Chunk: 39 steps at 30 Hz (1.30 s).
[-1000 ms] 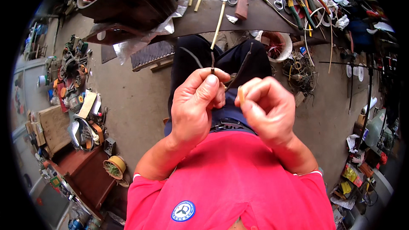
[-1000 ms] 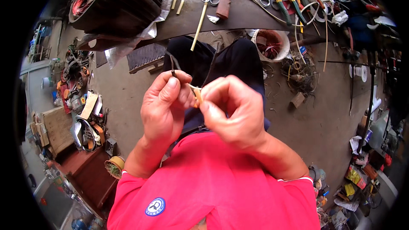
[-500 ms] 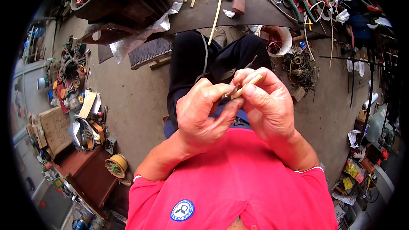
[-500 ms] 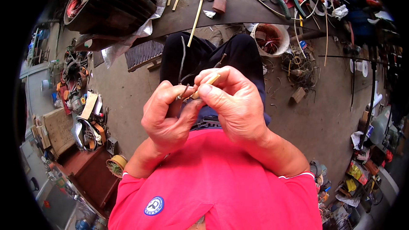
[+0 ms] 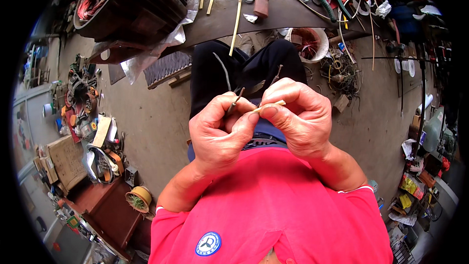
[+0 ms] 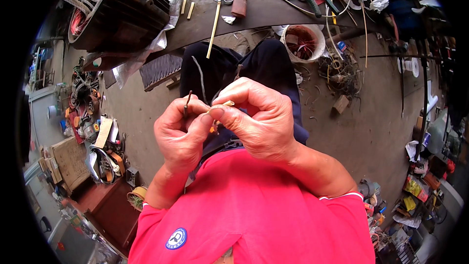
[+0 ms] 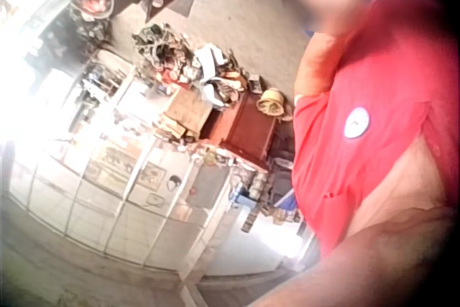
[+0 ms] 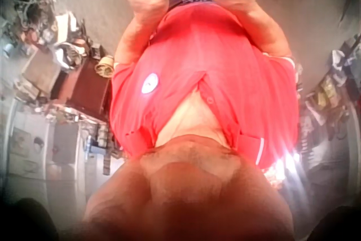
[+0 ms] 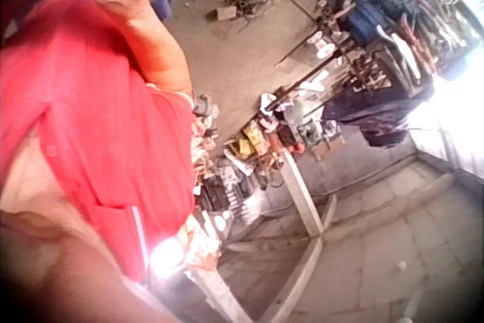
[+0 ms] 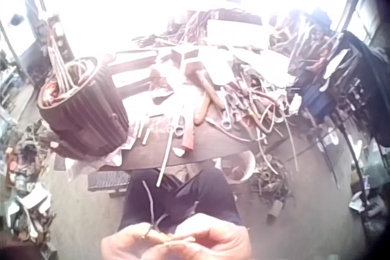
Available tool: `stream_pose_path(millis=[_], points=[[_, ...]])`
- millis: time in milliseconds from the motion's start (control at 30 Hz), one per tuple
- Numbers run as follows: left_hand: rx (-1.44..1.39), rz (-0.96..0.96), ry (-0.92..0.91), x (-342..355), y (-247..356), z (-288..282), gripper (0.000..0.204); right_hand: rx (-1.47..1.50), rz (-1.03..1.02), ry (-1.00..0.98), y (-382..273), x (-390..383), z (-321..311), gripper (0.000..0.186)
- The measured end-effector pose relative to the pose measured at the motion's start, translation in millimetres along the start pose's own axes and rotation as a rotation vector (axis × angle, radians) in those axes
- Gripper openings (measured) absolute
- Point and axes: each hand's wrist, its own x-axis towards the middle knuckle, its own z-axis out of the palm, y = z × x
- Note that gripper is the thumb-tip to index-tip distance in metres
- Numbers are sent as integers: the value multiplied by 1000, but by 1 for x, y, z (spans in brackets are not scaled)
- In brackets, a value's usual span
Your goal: The person strips the insulation from the ends of black electrical wires using pliers. They then insert the exposed copper strands into small beige heat-shrink tubes and slide the tubes along the wires. The person repeats this process for multiple wire ends in a cluttered workshop environment.
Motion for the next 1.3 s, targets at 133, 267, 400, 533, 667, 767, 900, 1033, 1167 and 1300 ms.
stream_pose_path(millis=[133,267,400,533,667,767,900,1033,1167,1300], points=[[-21,-45,-28,1,0,0,12,4,3,8,-3,2,3,14],[-15,13,-63,2,8,3,8,195,173,53,-6,5,-5,15],[179,106,-145,5,11,1,17,465,301,123,-11,10,-6,14],[291,198,-201,9,11,-1,21,538,324,149,-9,10,-9,15],[324,169,-208,8,15,1,28,543,311,153,-7,10,-9,15],[337,158,-235,9,15,0,28,548,317,157,-7,11,-8,15],[297,158,-234,9,10,-1,29,484,325,115,-7,9,-9,16],[278,123,-279,10,13,-3,26,296,282,39,-11,12,-12,18],[343,193,-296,12,9,-6,21,200,213,-14,-16,16,-10,10],[433,296,-284,12,5,-5,33,20,204,6,-18,18,-15,11]])
